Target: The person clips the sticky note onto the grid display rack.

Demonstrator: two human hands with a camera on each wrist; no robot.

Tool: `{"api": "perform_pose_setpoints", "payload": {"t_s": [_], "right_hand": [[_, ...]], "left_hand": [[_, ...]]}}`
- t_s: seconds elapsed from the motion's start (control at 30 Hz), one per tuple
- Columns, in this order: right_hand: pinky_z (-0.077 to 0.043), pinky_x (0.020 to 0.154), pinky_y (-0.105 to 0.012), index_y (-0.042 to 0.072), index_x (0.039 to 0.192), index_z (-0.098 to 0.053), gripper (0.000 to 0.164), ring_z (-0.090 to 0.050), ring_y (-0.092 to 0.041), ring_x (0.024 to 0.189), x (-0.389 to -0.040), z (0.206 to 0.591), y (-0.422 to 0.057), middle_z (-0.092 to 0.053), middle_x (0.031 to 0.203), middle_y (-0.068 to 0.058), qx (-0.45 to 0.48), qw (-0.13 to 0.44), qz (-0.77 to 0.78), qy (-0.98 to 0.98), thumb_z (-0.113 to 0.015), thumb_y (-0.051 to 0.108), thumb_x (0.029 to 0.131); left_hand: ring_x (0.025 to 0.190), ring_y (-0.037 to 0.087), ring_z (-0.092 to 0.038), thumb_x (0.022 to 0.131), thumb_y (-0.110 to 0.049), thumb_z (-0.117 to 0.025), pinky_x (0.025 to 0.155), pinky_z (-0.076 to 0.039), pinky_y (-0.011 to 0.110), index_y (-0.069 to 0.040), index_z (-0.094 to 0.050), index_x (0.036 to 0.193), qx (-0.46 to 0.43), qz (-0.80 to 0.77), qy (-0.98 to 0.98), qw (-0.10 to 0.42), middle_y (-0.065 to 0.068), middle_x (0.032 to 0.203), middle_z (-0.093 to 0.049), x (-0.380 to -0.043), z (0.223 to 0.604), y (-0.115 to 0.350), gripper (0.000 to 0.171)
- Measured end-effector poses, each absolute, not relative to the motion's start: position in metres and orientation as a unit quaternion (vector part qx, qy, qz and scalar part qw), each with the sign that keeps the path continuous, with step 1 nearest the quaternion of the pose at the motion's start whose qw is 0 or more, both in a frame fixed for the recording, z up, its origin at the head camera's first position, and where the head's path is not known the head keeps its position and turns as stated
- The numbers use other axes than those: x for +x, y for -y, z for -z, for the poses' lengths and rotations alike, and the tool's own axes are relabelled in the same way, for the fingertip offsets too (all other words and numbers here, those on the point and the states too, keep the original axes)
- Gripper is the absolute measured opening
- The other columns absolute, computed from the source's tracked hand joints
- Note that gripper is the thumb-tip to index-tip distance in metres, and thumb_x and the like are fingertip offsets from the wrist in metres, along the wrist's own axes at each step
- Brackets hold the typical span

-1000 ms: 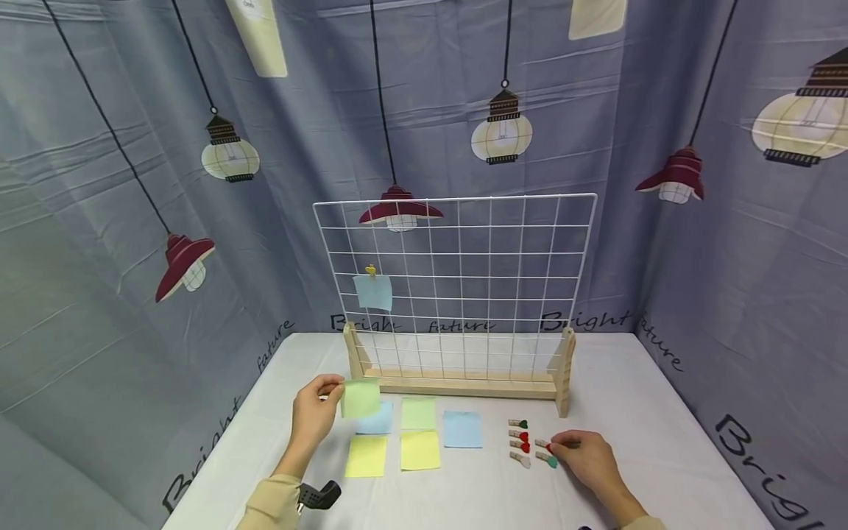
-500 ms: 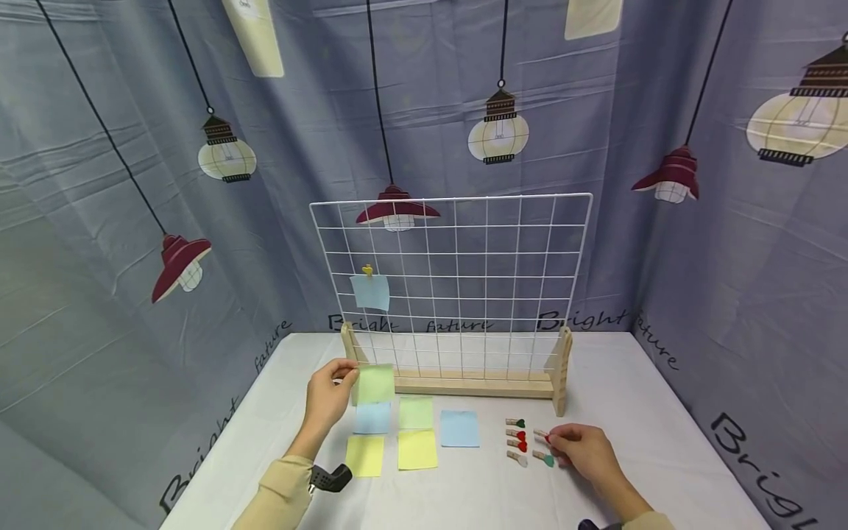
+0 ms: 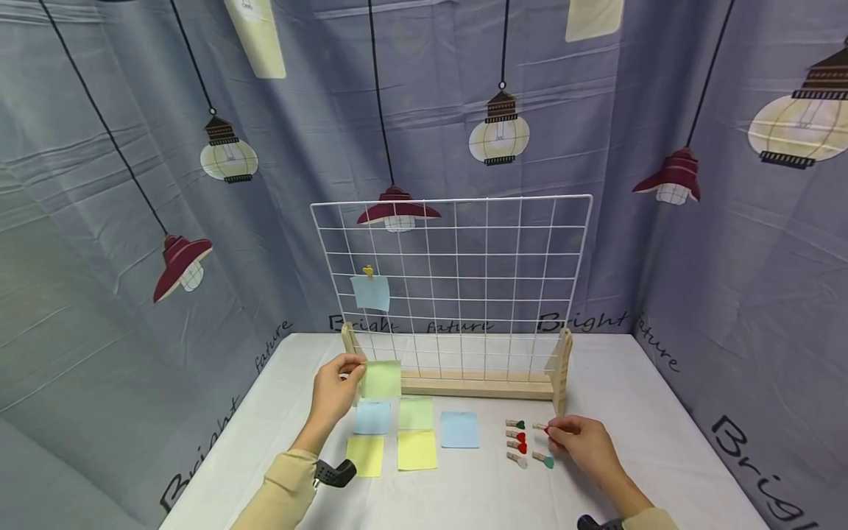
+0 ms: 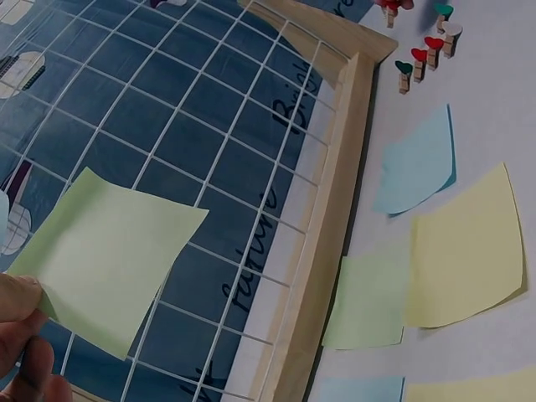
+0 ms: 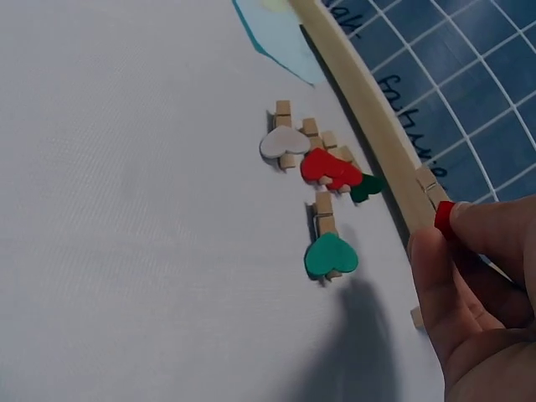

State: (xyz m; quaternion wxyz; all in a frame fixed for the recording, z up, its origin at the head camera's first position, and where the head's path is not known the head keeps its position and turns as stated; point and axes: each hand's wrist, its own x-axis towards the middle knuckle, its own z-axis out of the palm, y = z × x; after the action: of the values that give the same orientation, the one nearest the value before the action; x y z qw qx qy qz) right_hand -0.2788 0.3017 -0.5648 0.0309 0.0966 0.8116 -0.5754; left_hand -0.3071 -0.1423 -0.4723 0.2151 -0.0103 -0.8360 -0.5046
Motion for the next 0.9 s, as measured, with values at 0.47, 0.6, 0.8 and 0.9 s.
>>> {"api": "perform_pose_setpoints", "payload": {"t_s": [0.47,0.6,0.8,0.9], "right_hand": [[-0.058,0.074,-0.020,-0.008,0.124,-0.066,0.033,-0.065,-0.012,0.089,-0.290,0.526,-0.282,-0.071,0.108,-0.011,0.046,-0.006,0.539,-0.841,-0.068,0.014,0.099],[-0.059,0.078,-0.021,-0.005,0.125,-0.066,0.033,-0.066,-0.016,0.095,-0.294,0.514,-0.269,-0.069,0.114,-0.015,0.033,-0.015,0.538,-0.842,-0.068,0.017,0.100],[-0.060,0.080,-0.023,-0.009,0.123,-0.066,0.031,-0.069,-0.013,0.092,-0.296,0.495,-0.246,-0.071,0.111,-0.015,-0.012,-0.011,0.556,-0.831,-0.068,0.010,0.099],[-0.059,0.080,-0.022,-0.009,0.122,-0.067,0.030,-0.069,-0.011,0.090,-0.296,0.489,-0.237,-0.071,0.111,-0.016,-0.034,-0.008,0.556,-0.830,-0.068,0.009,0.099]], "left_hand": [[0.091,0.018,-0.069,0.096,-0.014,-0.072,0.076,-0.052,0.031,-0.018,-0.077,0.103,-0.005,0.533,0.815,0.227,-0.001,0.095,-0.077,-0.313,0.460,0.128,0.010],[0.089,0.017,-0.068,0.096,-0.014,-0.072,0.076,-0.051,0.031,-0.018,-0.077,0.103,-0.013,0.538,0.812,0.225,-0.001,0.094,-0.077,-0.315,0.456,0.123,0.010],[0.086,0.015,-0.067,0.095,-0.013,-0.072,0.073,-0.051,0.028,-0.018,-0.077,0.102,-0.026,0.530,0.818,0.221,-0.001,0.093,-0.077,-0.320,0.457,0.116,0.009],[0.087,0.015,-0.068,0.095,-0.011,-0.072,0.074,-0.050,0.027,-0.016,-0.077,0.101,-0.030,0.524,0.822,0.222,-0.001,0.092,-0.077,-0.321,0.458,0.114,0.009]]}}
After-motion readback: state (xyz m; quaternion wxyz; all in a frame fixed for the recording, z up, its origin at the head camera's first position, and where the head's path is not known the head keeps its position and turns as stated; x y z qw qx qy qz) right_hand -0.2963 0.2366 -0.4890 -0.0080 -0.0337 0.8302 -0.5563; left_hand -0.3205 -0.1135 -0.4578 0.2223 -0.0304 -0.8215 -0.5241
